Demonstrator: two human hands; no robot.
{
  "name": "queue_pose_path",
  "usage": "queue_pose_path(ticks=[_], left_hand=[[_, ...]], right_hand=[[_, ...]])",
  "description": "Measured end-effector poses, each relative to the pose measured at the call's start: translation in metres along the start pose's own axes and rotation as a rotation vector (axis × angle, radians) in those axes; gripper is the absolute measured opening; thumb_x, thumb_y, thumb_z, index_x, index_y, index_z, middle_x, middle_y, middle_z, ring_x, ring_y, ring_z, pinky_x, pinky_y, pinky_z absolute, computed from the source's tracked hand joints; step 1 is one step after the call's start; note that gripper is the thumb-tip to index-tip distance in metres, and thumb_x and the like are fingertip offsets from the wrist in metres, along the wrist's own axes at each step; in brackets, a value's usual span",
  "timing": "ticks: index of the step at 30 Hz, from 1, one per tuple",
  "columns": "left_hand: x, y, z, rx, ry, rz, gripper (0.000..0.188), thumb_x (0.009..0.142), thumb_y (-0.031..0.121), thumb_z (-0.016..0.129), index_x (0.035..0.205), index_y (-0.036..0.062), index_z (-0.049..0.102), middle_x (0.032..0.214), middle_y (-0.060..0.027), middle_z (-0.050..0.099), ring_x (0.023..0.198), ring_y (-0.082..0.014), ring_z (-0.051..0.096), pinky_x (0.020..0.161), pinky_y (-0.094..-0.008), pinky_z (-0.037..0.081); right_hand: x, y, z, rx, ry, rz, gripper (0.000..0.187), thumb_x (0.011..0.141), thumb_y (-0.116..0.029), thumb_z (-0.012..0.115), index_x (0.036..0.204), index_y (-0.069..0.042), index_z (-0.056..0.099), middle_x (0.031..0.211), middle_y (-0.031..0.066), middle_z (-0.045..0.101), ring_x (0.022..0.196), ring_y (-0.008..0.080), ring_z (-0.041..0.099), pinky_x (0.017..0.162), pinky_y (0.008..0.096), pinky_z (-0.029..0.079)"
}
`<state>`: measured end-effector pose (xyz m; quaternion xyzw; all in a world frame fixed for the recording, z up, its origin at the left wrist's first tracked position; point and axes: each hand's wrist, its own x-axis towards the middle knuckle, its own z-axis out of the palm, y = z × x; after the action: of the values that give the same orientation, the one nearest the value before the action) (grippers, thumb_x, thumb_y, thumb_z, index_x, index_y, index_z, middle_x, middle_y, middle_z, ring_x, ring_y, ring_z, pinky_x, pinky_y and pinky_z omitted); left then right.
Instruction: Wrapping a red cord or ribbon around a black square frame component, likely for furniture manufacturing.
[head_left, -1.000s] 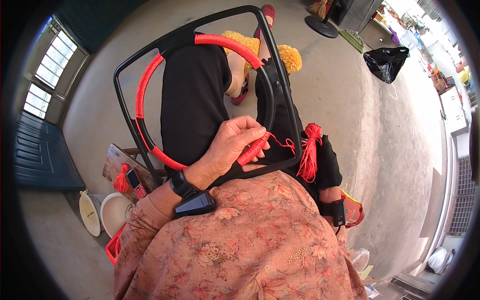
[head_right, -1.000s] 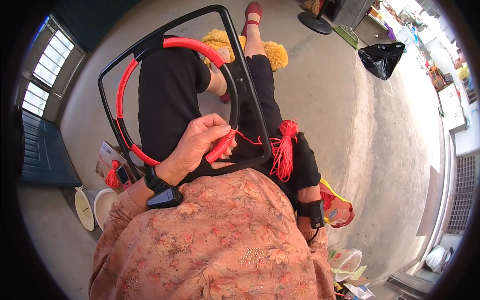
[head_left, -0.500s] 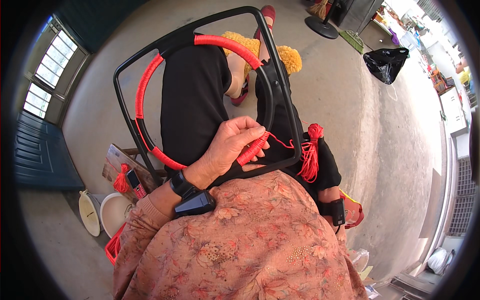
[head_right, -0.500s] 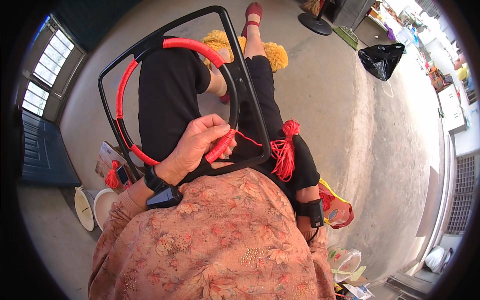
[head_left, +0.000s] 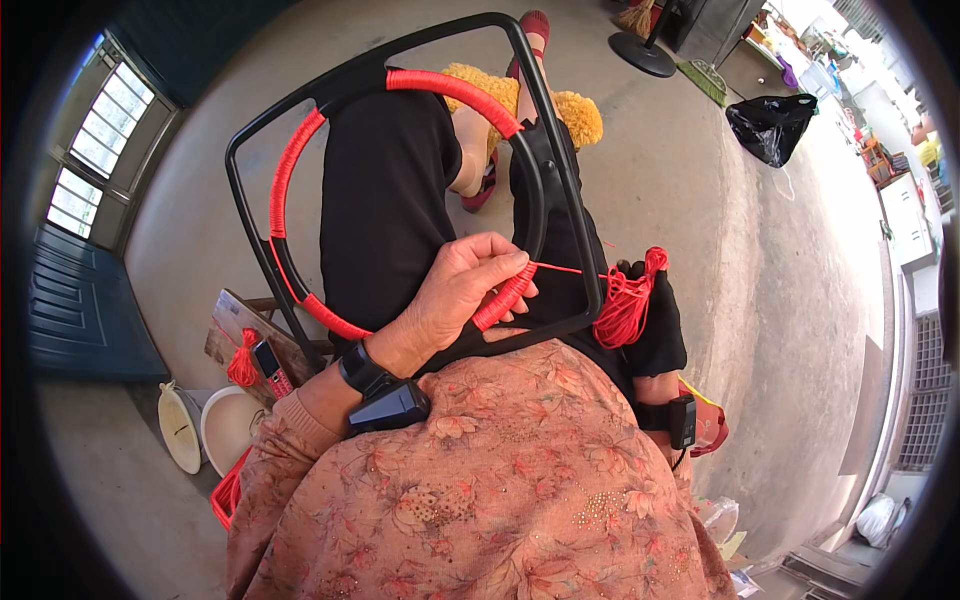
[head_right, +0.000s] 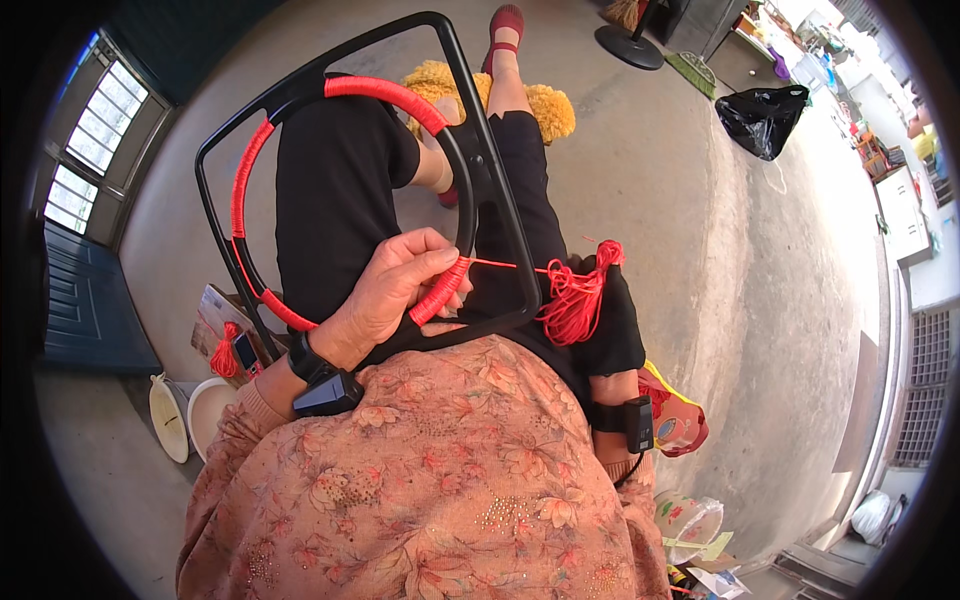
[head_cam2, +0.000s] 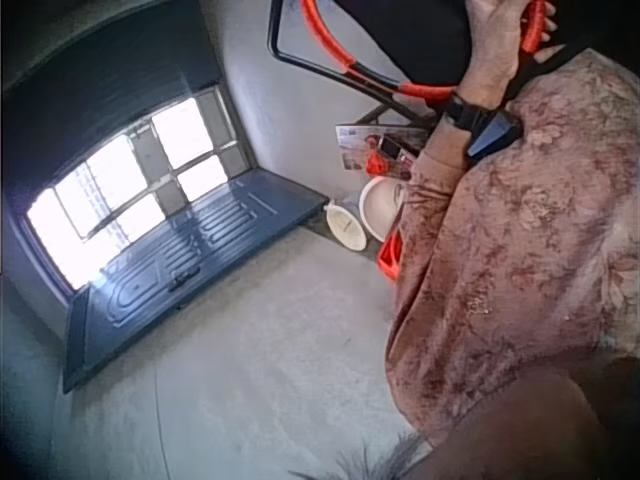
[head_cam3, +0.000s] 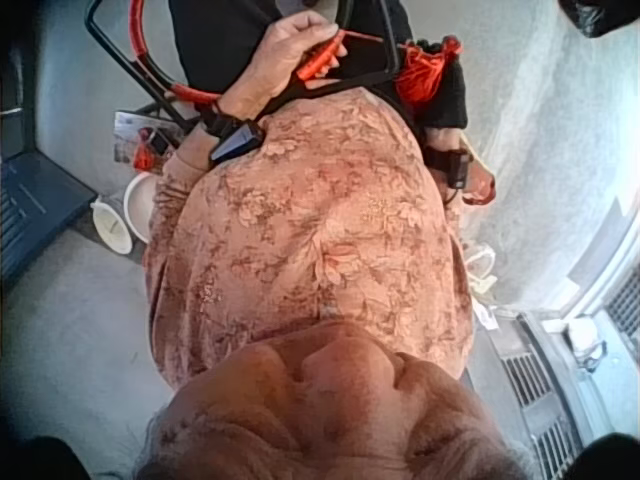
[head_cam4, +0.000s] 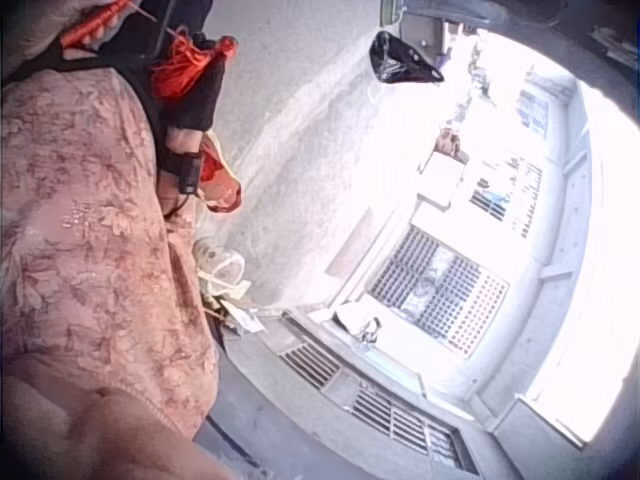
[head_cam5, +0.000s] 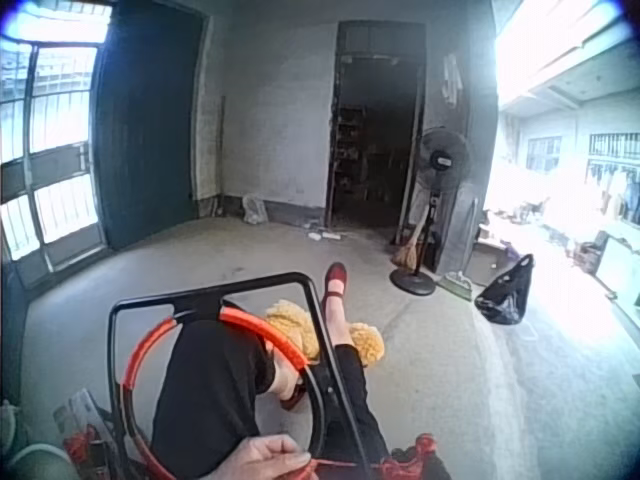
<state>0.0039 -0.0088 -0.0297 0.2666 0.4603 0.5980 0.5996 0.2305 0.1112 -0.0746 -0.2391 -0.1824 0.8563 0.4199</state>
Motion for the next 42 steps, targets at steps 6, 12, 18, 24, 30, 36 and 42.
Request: queue_pose_path(ticks=[6,12,18,24,30,36,42], left_hand=[[0.000,0.000,0.000,0.017,-0.003,-0.011,0.016,0.097,0.018,0.053,0.094,0.0027,0.057,0.081,-0.0109,0.066,0.064,-0.0120,0.064,0.058,-0.0228,0.053],[0.000,0.001,0.001,0.020,0.000,-0.015,0.017,0.097,0.019,0.053,0.094,0.0027,0.057,0.081,-0.0106,0.066,0.065,-0.0117,0.064,0.059,-0.0227,0.053],[0.000,0.002,0.002,0.015,-0.004,-0.010,0.017,0.097,0.019,0.054,0.094,0.0024,0.057,0.081,-0.0106,0.066,0.065,-0.0116,0.064,0.059,-0.0227,0.053],[0.000,0.002,0.003,0.051,0.005,-0.024,0.013,0.093,0.013,0.061,0.094,0.0017,0.057,0.082,-0.0101,0.066,0.066,-0.0110,0.065,0.059,-0.0222,0.053],[0.000,0.001,0.003,0.061,-0.003,-0.025,0.013,0.091,0.011,0.064,0.095,0.0015,0.056,0.083,-0.0097,0.066,0.068,-0.0098,0.065,0.059,-0.0212,0.054],[-0.001,0.001,0.003,0.092,0.009,-0.014,0.013,0.093,0.013,0.062,0.095,0.0012,0.057,0.084,-0.0099,0.067,0.068,-0.0091,0.064,0.059,-0.0207,0.054],[-0.001,0.000,0.003,0.119,0.008,-0.002,0.014,0.094,0.014,0.061,0.095,0.0007,0.057,0.084,-0.0104,0.067,0.067,-0.0091,0.065,0.060,-0.0208,0.054]], right_hand=[[0.007,-0.002,0.008,0.094,-0.027,-0.046,0.034,0.098,-0.036,0.050,0.110,-0.005,0.058,0.097,0.0075,0.063,0.096,0.0214,0.060,0.087,0.0348,0.049],[0.005,-0.004,0.014,0.183,-0.122,-0.046,0.027,0.099,-0.034,0.049,0.101,-0.008,0.053,0.078,0.0003,0.051,0.077,0.0149,0.050,0.075,0.0305,0.044],[0.003,0.001,0.005,0.260,-0.214,0.076,0.029,0.099,-0.035,0.049,0.102,-0.007,0.053,0.075,0.0000,0.047,0.071,0.0137,0.046,0.065,0.0270,0.041],[0.004,0.005,0.000,0.218,-0.181,0.109,0.027,0.099,-0.031,0.050,0.102,-0.004,0.053,0.073,-0.0008,0.047,0.066,0.0119,0.045,0.066,0.0253,0.041],[0.006,0.008,-0.003,0.204,-0.131,0.152,0.027,0.099,-0.032,0.049,0.101,-0.005,0.051,0.075,0.0001,0.045,0.069,0.0124,0.045,0.065,0.0255,0.041],[0.007,0.010,-0.004,0.161,-0.137,0.171,0.027,0.099,-0.031,0.049,0.099,-0.004,0.051,0.074,0.0003,0.045,0.068,0.0123,0.045,0.064,0.0254,0.041],[0.010,0.010,-0.009,0.154,-0.162,0.184,0.026,0.099,-0.031,0.049,0.102,-0.005,0.052,0.077,0.0011,0.052,0.069,0.0123,0.052,0.066,0.0248,0.046]])
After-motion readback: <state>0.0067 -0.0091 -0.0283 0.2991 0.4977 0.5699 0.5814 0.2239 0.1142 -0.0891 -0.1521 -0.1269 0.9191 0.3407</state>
